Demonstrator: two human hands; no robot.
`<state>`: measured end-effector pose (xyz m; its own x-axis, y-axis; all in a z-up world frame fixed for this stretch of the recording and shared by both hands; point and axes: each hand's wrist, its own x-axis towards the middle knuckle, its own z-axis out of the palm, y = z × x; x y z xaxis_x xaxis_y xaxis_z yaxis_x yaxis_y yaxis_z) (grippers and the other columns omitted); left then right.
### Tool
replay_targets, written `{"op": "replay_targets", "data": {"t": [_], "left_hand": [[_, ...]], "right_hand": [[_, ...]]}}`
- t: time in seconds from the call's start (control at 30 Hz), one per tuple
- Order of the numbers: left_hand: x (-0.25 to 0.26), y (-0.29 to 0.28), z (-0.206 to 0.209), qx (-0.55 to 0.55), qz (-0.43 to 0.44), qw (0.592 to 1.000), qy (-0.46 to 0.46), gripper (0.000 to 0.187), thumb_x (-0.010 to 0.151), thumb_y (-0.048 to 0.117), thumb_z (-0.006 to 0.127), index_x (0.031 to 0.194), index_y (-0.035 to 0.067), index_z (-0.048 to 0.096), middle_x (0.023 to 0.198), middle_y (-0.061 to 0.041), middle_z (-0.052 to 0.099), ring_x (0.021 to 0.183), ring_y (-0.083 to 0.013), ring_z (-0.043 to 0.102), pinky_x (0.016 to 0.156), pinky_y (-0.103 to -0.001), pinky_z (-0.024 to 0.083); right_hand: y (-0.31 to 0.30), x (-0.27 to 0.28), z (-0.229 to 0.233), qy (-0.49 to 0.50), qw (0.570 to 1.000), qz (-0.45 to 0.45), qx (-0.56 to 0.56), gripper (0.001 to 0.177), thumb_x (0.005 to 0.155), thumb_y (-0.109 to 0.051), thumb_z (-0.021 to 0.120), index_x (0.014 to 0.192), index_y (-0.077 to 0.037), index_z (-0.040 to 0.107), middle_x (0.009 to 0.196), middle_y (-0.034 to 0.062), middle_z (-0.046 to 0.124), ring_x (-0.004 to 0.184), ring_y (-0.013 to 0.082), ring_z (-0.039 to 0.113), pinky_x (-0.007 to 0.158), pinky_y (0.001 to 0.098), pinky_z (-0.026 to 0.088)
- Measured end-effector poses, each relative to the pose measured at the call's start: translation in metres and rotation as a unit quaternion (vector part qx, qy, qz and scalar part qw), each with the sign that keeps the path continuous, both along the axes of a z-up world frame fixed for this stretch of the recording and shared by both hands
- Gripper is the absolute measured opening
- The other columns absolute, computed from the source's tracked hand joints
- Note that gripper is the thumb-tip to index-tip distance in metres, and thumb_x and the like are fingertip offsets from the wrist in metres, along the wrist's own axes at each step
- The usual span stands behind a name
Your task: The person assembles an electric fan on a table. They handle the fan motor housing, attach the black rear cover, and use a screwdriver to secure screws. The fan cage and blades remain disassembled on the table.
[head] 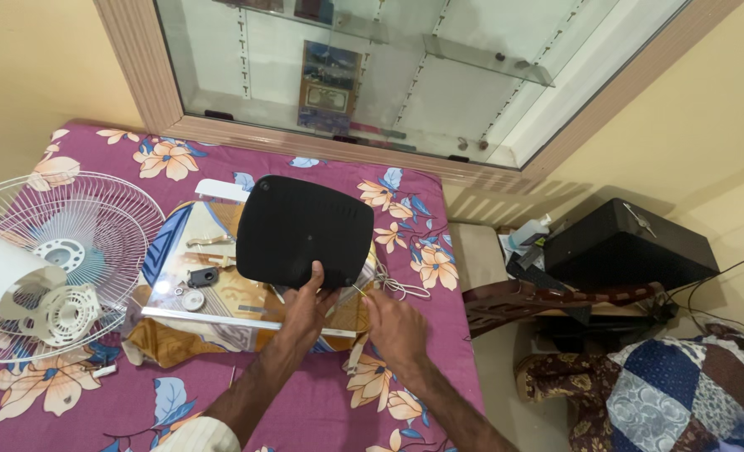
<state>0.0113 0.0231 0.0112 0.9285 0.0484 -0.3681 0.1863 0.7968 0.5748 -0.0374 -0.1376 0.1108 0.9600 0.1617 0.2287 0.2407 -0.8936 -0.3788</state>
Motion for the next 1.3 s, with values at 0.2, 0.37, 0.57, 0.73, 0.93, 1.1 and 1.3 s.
{"op": "replay_targets", "data": {"t": [0.2, 0.37, 0.57, 0.73, 0.93, 1.1, 1.3], "left_hand": [[-0.001, -0.008, 0.000, -0.009, -0.003, 1.000, -0.001, 0.072, 0.091, 0.035, 0.069, 0.145, -0.003, 0.039, 0.143, -0.019, 0.052, 0.129, -0.0356, 0.059, 0.110, -0.051, 0.052], [0.000, -0.011, -0.001, -0.012, 0.010, 1.000, 0.006, 0.073, 0.089, 0.034, 0.070, 0.145, 0.000, 0.038, 0.142, -0.018, 0.052, 0.128, -0.0355, 0.059, 0.108, -0.049, 0.053], [0.003, -0.008, -0.018, -0.035, -0.005, 0.999, 0.009, 0.075, 0.090, 0.034, 0.071, 0.144, -0.006, 0.038, 0.141, -0.020, 0.052, 0.128, -0.0363, 0.059, 0.109, -0.049, 0.053], [0.006, -0.007, -0.028, -0.014, -0.017, 1.000, -0.010, 0.078, 0.091, 0.037, 0.071, 0.143, -0.009, 0.036, 0.144, -0.024, 0.052, 0.131, -0.0381, 0.058, 0.110, -0.051, 0.053], [0.000, 0.001, -0.025, 0.014, -0.003, 1.000, -0.010, 0.076, 0.086, 0.038, 0.070, 0.141, -0.005, 0.039, 0.140, -0.021, 0.054, 0.126, -0.0372, 0.060, 0.106, -0.053, 0.054], [0.000, 0.001, -0.022, 0.030, -0.006, 0.999, 0.012, 0.072, 0.090, 0.039, 0.070, 0.137, -0.010, 0.046, 0.137, -0.023, 0.057, 0.124, -0.0361, 0.062, 0.106, -0.052, 0.055], [0.004, 0.001, -0.025, 0.031, -0.010, 0.999, 0.011, 0.076, 0.089, 0.041, 0.070, 0.139, -0.009, 0.042, 0.138, -0.023, 0.056, 0.127, -0.0363, 0.062, 0.107, -0.051, 0.054]], "right_hand": [[0.003, 0.003, 0.001, 0.016, 0.988, 0.038, -0.151, 0.026, 0.102, -0.030, 0.058, 0.107, -0.007, 0.068, 0.073, 0.0133, 0.073, 0.064, 0.0318, 0.074, 0.053, 0.0463, 0.057], [0.004, 0.005, -0.006, 0.032, 0.985, 0.047, -0.161, 0.027, 0.104, -0.029, 0.056, 0.104, -0.005, 0.067, 0.075, 0.0131, 0.073, 0.062, 0.0292, 0.075, 0.051, 0.0432, 0.059], [0.002, 0.017, -0.016, 0.027, 0.962, 0.092, -0.255, 0.024, 0.103, -0.025, 0.058, 0.108, -0.004, 0.068, 0.073, 0.0149, 0.072, 0.063, 0.0306, 0.074, 0.053, 0.0433, 0.059], [0.007, 0.026, -0.020, 0.033, 0.966, 0.093, -0.240, 0.026, 0.098, -0.023, 0.061, 0.089, -0.003, 0.074, 0.072, 0.0168, 0.071, 0.066, 0.0317, 0.074, 0.059, 0.0428, 0.059], [0.004, 0.032, -0.011, 0.075, 0.995, 0.061, -0.007, 0.031, 0.102, -0.022, 0.060, 0.084, 0.000, 0.073, 0.066, 0.0198, 0.069, 0.059, 0.0332, 0.071, 0.057, 0.0441, 0.057], [0.005, 0.029, -0.026, 0.164, 0.979, -0.028, 0.113, 0.037, 0.103, -0.023, 0.056, 0.078, 0.001, 0.068, 0.061, 0.0189, 0.066, 0.052, 0.0321, 0.065, 0.052, 0.0454, 0.051], [-0.001, 0.031, -0.051, 0.119, 0.963, -0.047, 0.237, 0.039, 0.104, -0.023, 0.057, 0.077, 0.002, 0.069, 0.054, 0.0034, 0.055, 0.045, 0.0144, 0.053, 0.047, 0.0366, 0.041]]}}
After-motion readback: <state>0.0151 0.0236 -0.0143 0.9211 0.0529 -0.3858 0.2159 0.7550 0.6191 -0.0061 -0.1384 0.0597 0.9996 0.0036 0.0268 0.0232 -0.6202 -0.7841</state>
